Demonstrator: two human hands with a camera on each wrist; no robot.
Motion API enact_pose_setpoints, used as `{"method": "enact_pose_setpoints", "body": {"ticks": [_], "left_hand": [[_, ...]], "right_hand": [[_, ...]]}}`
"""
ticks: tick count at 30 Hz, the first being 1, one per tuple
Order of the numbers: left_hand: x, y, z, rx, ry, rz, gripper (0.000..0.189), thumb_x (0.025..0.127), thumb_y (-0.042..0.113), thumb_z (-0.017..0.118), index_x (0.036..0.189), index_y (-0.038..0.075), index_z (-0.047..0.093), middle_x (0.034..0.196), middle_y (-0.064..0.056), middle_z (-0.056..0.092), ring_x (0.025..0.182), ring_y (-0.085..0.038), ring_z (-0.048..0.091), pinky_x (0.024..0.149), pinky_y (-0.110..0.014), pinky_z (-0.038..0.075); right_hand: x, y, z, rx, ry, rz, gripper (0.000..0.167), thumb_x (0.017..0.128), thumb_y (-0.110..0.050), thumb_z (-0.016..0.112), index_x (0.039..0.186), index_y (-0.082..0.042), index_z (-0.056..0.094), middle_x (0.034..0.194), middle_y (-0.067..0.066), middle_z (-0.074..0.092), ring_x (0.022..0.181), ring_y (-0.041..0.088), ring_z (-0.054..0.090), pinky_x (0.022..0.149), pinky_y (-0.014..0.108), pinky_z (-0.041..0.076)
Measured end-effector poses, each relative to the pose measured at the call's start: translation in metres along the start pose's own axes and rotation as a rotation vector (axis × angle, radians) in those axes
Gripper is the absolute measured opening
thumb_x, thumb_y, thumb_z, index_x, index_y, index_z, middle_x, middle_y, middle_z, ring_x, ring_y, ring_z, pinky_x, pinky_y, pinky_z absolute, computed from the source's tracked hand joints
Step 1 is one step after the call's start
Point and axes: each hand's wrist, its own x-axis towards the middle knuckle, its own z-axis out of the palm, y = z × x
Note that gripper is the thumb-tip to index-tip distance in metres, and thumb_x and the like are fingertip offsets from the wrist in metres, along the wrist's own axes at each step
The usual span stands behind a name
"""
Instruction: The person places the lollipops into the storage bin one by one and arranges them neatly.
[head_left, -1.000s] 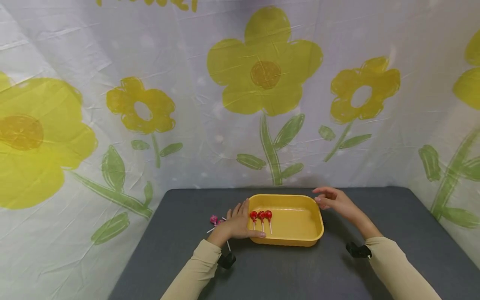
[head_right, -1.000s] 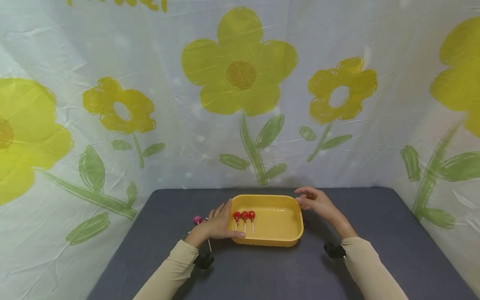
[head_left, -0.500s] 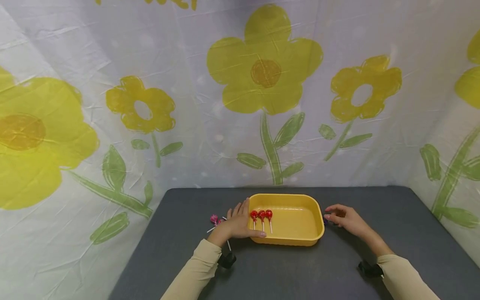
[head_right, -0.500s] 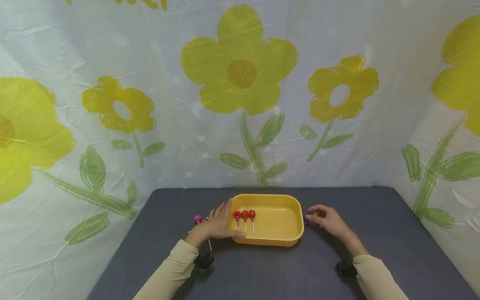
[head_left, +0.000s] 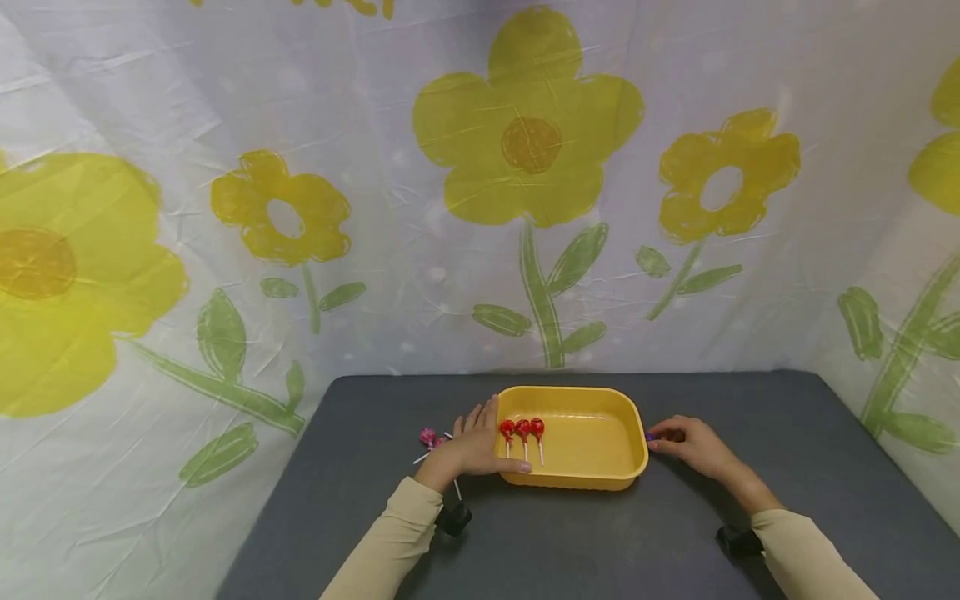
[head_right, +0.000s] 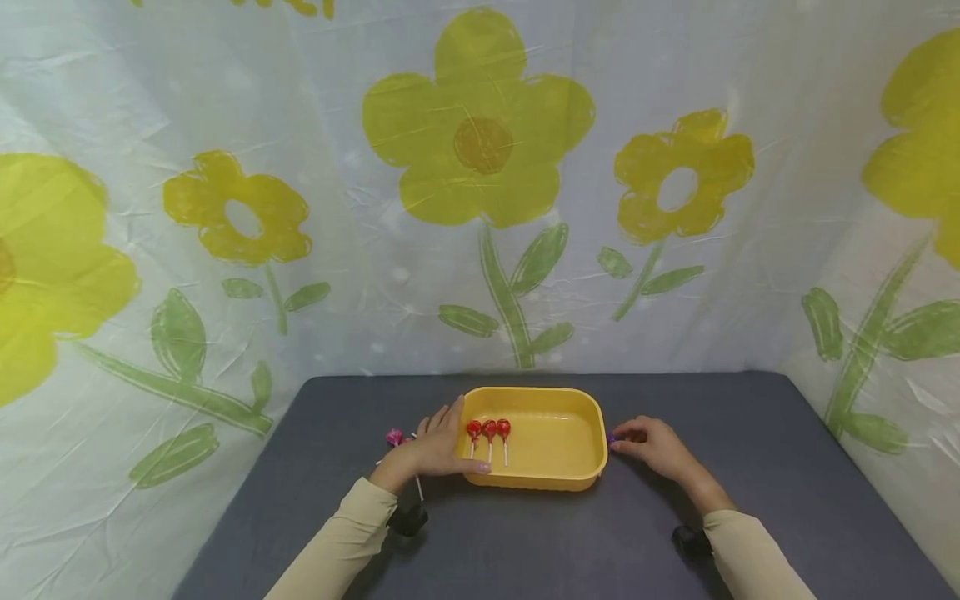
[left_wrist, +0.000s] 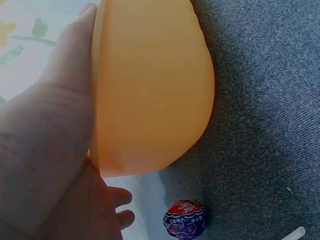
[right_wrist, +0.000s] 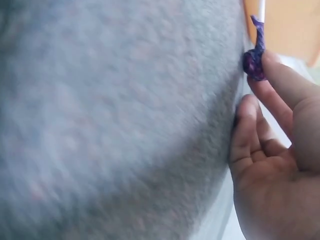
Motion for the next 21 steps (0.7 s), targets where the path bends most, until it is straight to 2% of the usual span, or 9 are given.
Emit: {"method": "enact_pose_setpoints", "body": {"ticks": [7,10,13,18,21], "left_hand": [[0.002,-0.001,-0.001,0.003,0.002,0.006,0.136,0.071,0.077,0.069,0.159,0.006,-0.005,0.167,-0.017,0.013,0.155,-0.038,0.011,0.122,-0.063,0.009],[0.001,-0.001,-0.003,-0.001,0.004,0.009,0.135,0.071,0.075,0.07,0.159,0.006,-0.004,0.167,-0.017,0.012,0.155,-0.038,0.011,0.122,-0.063,0.01],[0.001,0.0,-0.004,-0.004,0.002,0.012,0.134,0.071,0.074,0.071,0.159,0.006,-0.004,0.167,-0.017,0.011,0.155,-0.038,0.012,0.122,-0.062,0.011],[0.002,-0.001,-0.001,-0.007,-0.007,0.0,0.137,0.07,0.077,0.07,0.159,0.007,-0.006,0.167,-0.017,0.012,0.155,-0.038,0.011,0.122,-0.063,0.009],[0.004,-0.002,0.002,-0.01,-0.009,-0.009,0.136,0.07,0.077,0.07,0.159,0.009,-0.008,0.167,-0.016,0.012,0.155,-0.037,0.009,0.122,-0.063,0.007]], "right_hand": [[-0.008,0.003,-0.019,0.013,-0.059,0.002,0.027,0.094,-0.022,0.068,0.113,-0.004,0.071,0.101,0.011,0.069,0.077,-0.004,0.053,0.064,0.021,0.048],[-0.009,0.005,-0.022,0.016,-0.089,-0.022,0.031,0.097,-0.021,0.063,0.121,-0.001,0.068,0.112,0.018,0.069,0.087,-0.006,0.058,0.07,0.02,0.052],[-0.009,0.006,-0.024,0.004,-0.106,-0.045,0.035,0.1,-0.02,0.059,0.127,0.002,0.064,0.121,0.022,0.068,0.098,-0.003,0.062,0.077,0.019,0.053],[-0.012,0.004,-0.023,0.031,-0.113,0.02,0.039,0.101,-0.025,0.058,0.13,0.0,0.062,0.126,0.021,0.066,0.101,-0.002,0.061,0.079,0.018,0.053],[-0.013,0.003,-0.021,0.056,-0.113,0.072,0.042,0.099,-0.029,0.061,0.131,-0.001,0.062,0.119,0.018,0.067,0.093,-0.004,0.059,0.075,0.019,0.052]]}}
